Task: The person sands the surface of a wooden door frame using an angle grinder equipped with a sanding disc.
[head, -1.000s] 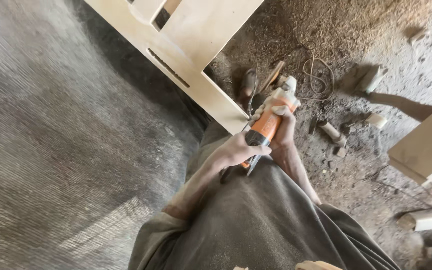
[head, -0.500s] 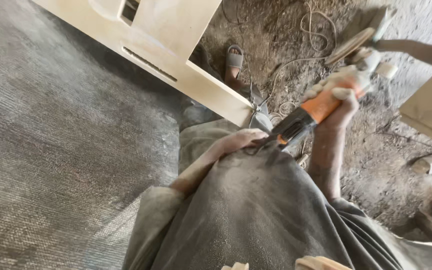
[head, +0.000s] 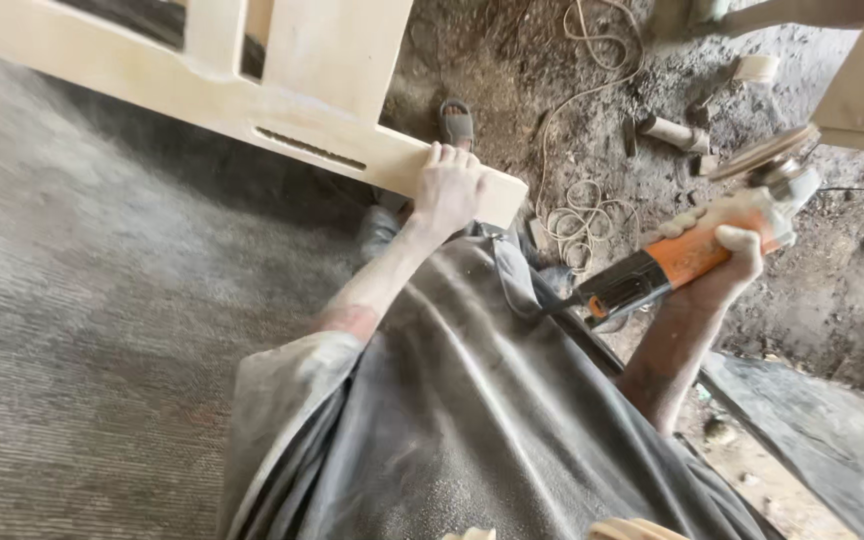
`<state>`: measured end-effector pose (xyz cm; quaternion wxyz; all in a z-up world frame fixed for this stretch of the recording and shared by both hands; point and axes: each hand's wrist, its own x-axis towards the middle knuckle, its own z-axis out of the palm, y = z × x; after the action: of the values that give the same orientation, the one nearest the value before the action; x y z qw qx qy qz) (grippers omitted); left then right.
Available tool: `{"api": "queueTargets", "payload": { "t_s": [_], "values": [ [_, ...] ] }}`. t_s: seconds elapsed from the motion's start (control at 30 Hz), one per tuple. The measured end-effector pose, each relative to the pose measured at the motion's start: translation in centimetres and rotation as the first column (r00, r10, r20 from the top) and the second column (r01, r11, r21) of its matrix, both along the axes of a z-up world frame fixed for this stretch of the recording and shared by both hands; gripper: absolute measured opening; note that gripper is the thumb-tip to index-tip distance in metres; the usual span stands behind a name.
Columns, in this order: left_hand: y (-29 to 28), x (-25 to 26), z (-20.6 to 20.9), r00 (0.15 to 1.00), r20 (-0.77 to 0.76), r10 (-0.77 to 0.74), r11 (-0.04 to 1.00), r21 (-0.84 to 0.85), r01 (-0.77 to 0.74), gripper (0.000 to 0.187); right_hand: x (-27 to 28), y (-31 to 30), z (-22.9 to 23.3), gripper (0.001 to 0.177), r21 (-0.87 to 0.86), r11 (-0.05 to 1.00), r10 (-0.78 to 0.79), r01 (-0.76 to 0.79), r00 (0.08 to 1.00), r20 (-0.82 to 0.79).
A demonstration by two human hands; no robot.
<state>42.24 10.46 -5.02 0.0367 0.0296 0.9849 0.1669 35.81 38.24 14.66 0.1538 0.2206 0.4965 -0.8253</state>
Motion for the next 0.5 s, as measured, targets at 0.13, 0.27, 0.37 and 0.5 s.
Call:
{"api": "queueTargets", "payload": {
  "t_s": [0.13,0.27,0.37,0.5],
  "values": [
    [3.5,-3.1,-0.8,0.889,0.402,-0.220,0.966,0.218,0.140,0.045,4.2,-1.2,0.1,0.042,-0.054,0.996,-0.067,0.068,0.998,0.020],
    [5.5,-3.3,-1.0,0.895,0.310,-0.322,0.878,0.452,0.159,0.047,4.6,-3.6,-1.8,0.050,-0.081,0.985,-0.149,0.153,0.987,0.056],
    [4.3,-2.1,-0.3,0.879,0.426,-0.212,0.633,0.745,-0.208,0.043,3.3,-5.4,-3.9,0.050,-0.174,0.974,-0.116,0.143,0.981,0.157],
    [1.1,2.3,3.0,0.804,0.536,-0.257,0.013,0.834,-0.552,0.059,0.4,-9.8,-8.1,0.053,-0.210,0.977,0.003,0.045,0.975,0.223]
  ]
}}
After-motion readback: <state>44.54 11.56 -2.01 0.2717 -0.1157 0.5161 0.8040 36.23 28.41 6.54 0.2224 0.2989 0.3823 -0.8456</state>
